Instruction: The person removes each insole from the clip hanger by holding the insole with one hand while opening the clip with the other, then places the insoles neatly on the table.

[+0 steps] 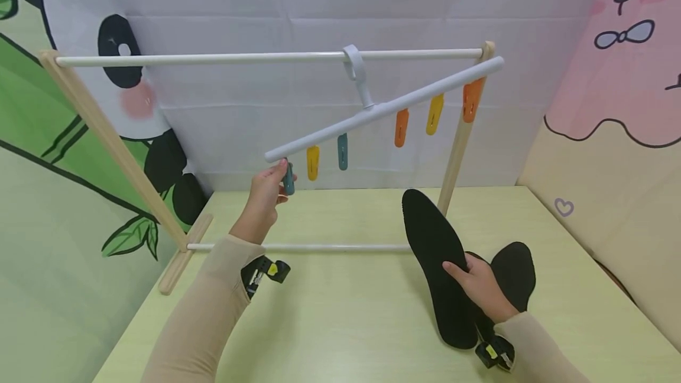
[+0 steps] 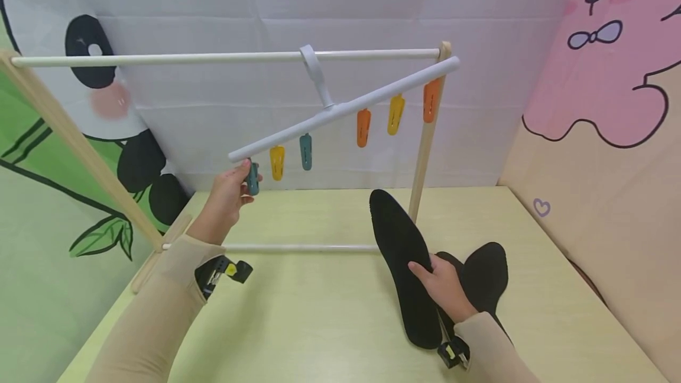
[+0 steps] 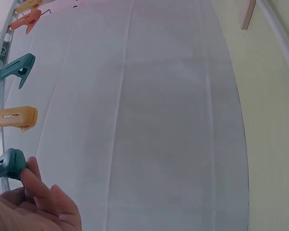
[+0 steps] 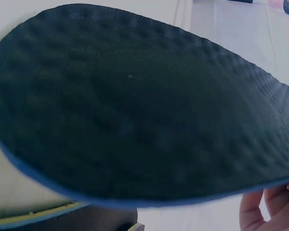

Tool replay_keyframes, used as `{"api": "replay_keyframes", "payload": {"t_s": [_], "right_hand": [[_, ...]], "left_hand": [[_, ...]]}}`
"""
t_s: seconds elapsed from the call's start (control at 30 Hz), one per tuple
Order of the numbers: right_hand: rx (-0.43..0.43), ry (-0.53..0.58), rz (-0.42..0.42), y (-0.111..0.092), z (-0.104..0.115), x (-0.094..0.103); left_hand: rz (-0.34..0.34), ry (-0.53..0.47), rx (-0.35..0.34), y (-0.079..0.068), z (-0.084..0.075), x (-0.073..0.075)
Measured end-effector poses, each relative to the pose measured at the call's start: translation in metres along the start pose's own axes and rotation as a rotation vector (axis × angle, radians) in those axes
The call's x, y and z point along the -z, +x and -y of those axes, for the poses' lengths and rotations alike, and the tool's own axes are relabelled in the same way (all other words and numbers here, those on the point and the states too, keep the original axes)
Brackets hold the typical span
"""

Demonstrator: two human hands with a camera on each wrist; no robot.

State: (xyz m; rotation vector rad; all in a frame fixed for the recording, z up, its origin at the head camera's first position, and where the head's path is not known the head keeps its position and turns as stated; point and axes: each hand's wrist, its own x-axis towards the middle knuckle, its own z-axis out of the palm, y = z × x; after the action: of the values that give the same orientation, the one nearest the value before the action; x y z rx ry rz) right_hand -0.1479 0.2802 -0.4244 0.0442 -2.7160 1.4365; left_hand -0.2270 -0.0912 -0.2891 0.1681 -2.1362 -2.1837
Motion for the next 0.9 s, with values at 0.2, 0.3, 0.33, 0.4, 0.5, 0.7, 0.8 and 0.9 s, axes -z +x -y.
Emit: {"api": "replay_keyframes", "payload": {"t_s": [0.2, 0.3, 0.33, 0.4, 0.5, 0.7, 0.8, 0.9], "right_hand": [[-0.024, 0.004, 0.012, -0.002, -0.005, 0.003], [-0.018, 0.003, 0.013, -0.003, -0.007, 0.006], [-0.011, -0.001, 0.011, -0.004, -0.008, 0.006], [0.003, -0.012, 0.003, -0.005, -0.009, 0.008], [0.017, -0.025, -0.008, -0.006, -0.01, 0.009], [0.007, -0.033, -0.019, -0.008, -0.012, 0.012], [0.008, -0.047, -0.025, -0.008, -0.015, 0.013], [-0.007, -0.053, -0.036, -0.008, -0.018, 0.014]], "left_hand": [[-0.003, -0.001, 0.014, 0.0, 0.0, -0.001], [-0.002, 0.0, 0.011, 0.0, 0.0, -0.001], [-0.001, 0.0, 0.01, 0.0, 0.0, -0.001], [0.003, -0.001, 0.009, 0.0, 0.0, -0.001], [0.007, -0.004, 0.01, -0.001, -0.001, -0.001], [0.004, -0.003, 0.007, -0.001, 0.0, -0.001], [0.006, -0.009, 0.002, 0.0, 0.001, -0.001], [0.005, -0.013, 0.005, 0.001, 0.001, -0.001]]}}
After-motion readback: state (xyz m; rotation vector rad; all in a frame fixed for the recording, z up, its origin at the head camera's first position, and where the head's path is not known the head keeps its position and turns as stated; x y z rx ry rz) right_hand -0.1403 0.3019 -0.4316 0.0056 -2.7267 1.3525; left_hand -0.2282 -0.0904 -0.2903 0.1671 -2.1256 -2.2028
